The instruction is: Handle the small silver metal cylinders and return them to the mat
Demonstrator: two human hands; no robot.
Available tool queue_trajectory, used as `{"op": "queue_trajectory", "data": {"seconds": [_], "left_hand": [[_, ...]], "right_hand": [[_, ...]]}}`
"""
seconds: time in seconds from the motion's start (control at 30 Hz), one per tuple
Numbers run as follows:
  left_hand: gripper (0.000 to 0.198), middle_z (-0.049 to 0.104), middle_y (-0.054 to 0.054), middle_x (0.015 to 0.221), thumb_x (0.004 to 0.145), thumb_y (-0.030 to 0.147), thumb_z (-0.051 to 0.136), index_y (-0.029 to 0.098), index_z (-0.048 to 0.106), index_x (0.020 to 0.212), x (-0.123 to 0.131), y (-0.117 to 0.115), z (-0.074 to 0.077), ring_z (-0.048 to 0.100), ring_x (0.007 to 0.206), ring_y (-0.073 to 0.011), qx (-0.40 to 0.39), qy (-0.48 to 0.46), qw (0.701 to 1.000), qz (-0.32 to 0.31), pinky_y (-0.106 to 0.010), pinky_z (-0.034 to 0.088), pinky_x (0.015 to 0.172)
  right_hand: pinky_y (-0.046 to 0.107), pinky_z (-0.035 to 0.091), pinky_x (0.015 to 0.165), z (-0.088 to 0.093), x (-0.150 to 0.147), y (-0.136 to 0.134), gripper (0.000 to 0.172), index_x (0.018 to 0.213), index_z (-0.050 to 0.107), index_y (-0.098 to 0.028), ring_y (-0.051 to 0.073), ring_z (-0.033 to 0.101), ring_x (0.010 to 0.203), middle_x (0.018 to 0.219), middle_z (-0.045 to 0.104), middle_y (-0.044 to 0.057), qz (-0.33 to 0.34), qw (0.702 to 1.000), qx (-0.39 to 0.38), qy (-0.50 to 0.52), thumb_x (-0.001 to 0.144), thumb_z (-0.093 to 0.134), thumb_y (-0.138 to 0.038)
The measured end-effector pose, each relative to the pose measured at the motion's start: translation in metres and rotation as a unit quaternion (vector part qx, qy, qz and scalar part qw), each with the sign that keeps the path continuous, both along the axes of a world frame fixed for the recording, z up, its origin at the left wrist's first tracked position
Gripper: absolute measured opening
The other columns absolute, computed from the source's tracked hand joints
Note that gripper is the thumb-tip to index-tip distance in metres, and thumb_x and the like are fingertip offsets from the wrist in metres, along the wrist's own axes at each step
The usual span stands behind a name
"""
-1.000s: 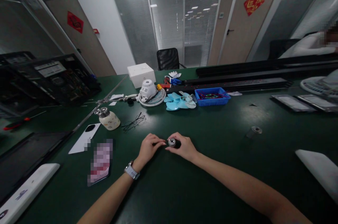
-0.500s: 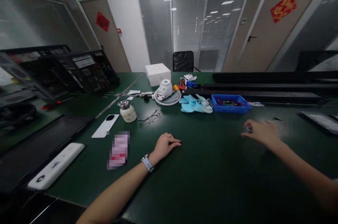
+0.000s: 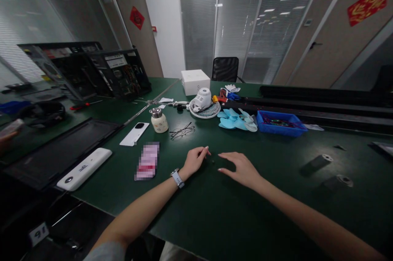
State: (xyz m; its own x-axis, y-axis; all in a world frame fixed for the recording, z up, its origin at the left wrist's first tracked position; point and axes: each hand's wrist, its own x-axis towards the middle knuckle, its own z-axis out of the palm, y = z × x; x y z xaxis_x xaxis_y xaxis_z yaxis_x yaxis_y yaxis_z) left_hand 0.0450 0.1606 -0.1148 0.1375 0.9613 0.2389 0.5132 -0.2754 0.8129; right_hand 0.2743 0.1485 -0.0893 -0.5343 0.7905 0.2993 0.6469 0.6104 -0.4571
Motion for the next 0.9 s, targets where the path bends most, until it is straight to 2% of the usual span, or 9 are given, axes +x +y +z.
{"op": "queue_trajectory", "data": {"seconds": [0.1, 0.23, 0.37, 0.43, 0.5, 0.57, 0.7, 0.8, 0.9], "left_hand": [[0.054, 0.059, 0.001, 0.062, 0.093, 0.052, 0.033, 0.016, 0.069, 0.075, -0.001, -0.004, 0.000, 0.053, 0.059, -0.0128, 0.001, -0.007, 1.000, 0.015, -0.023, 0.038, 0.058], [0.053, 0.061, 0.000, 0.063, 0.092, 0.053, 0.034, 0.016, 0.068, 0.073, 0.000, -0.006, 0.001, 0.054, 0.060, -0.0137, -0.004, -0.001, 1.000, 0.003, -0.023, 0.038, 0.059], [0.052, 0.060, 0.001, 0.062, 0.091, 0.052, 0.035, 0.018, 0.067, 0.072, 0.001, -0.006, 0.003, 0.054, 0.060, -0.0149, -0.008, 0.021, 1.000, -0.007, -0.023, 0.037, 0.059], [0.050, 0.060, 0.001, 0.061, 0.090, 0.053, 0.035, 0.018, 0.067, 0.072, 0.001, -0.005, 0.003, 0.054, 0.059, -0.0152, -0.015, 0.028, 0.999, -0.009, -0.023, 0.037, 0.059], [0.049, 0.060, 0.001, 0.062, 0.090, 0.053, 0.036, 0.019, 0.065, 0.072, -0.001, -0.004, 0.001, 0.054, 0.059, -0.0154, -0.020, 0.029, 0.999, -0.006, -0.023, 0.037, 0.058], [0.049, 0.056, 0.002, 0.057, 0.089, 0.054, 0.036, 0.019, 0.059, 0.064, -0.003, -0.003, -0.001, 0.051, 0.056, -0.0149, -0.017, 0.041, 0.999, -0.004, -0.023, 0.036, 0.057], [0.046, 0.052, 0.001, 0.058, 0.088, 0.052, 0.040, 0.019, 0.053, 0.058, -0.005, 0.000, -0.004, 0.051, 0.059, -0.0153, -0.005, 0.057, 0.998, -0.024, -0.024, 0.037, 0.058], [0.042, 0.053, 0.001, 0.061, 0.086, 0.048, 0.041, 0.019, 0.054, 0.058, -0.006, 0.001, -0.004, 0.051, 0.061, -0.0159, 0.000, 0.059, 0.998, -0.033, -0.024, 0.037, 0.059], [0.037, 0.053, 0.000, 0.063, 0.084, 0.042, 0.041, 0.019, 0.054, 0.059, -0.007, 0.000, -0.004, 0.051, 0.062, -0.0158, -0.003, 0.044, 0.999, -0.025, -0.024, 0.038, 0.059]], "right_hand": [[0.048, 0.043, 0.096, -0.019, -0.032, 0.000, 0.043, 0.122, 0.061, -0.027, 0.025, 0.056, 0.114, 0.123, 0.062, 0.006, 0.025, 0.999, 0.018, 0.028, 0.080, 0.063, -0.040], [0.046, 0.046, 0.091, -0.035, -0.042, 0.009, 0.025, 0.107, 0.069, -0.030, 0.024, 0.060, 0.109, 0.111, 0.069, 0.003, 0.004, 0.998, 0.027, 0.054, 0.083, 0.063, -0.033], [0.042, 0.048, 0.088, -0.040, -0.043, 0.010, 0.019, 0.099, 0.071, -0.031, 0.021, 0.064, 0.102, 0.101, 0.072, -0.001, 0.001, 0.998, 0.028, 0.058, 0.084, 0.061, -0.025], [0.040, 0.048, 0.089, -0.033, -0.029, 0.011, 0.020, 0.101, 0.071, -0.031, 0.020, 0.065, 0.099, 0.100, 0.072, -0.001, 0.001, 0.998, 0.030, 0.054, 0.085, 0.059, -0.024], [0.038, 0.049, 0.089, -0.020, 0.004, 0.012, 0.021, 0.102, 0.071, -0.031, 0.019, 0.066, 0.098, 0.100, 0.072, -0.002, -0.042, 0.997, 0.041, 0.059, 0.086, 0.057, -0.026], [0.038, 0.049, 0.089, -0.003, 0.056, 0.012, 0.022, 0.102, 0.070, -0.031, 0.019, 0.065, 0.099, 0.103, 0.072, -0.002, -0.136, 0.986, 0.068, 0.068, 0.087, 0.054, -0.029], [0.037, 0.051, 0.085, 0.026, 0.178, 0.007, 0.031, 0.107, 0.069, -0.024, 0.022, 0.067, 0.095, 0.100, 0.072, 0.004, -0.381, 0.912, 0.113, 0.100, 0.086, 0.052, -0.038], [0.037, 0.051, 0.081, 0.027, 0.242, 0.004, 0.037, 0.110, 0.067, -0.019, 0.025, 0.068, 0.093, 0.092, 0.074, 0.007, -0.477, 0.869, 0.090, 0.094, 0.083, 0.054, -0.039], [0.036, 0.052, 0.080, 0.016, 0.271, 0.006, 0.036, 0.108, 0.067, -0.017, 0.024, 0.068, 0.091, 0.091, 0.074, 0.008, -0.482, 0.870, 0.062, 0.085, 0.080, 0.054, -0.037]]}}
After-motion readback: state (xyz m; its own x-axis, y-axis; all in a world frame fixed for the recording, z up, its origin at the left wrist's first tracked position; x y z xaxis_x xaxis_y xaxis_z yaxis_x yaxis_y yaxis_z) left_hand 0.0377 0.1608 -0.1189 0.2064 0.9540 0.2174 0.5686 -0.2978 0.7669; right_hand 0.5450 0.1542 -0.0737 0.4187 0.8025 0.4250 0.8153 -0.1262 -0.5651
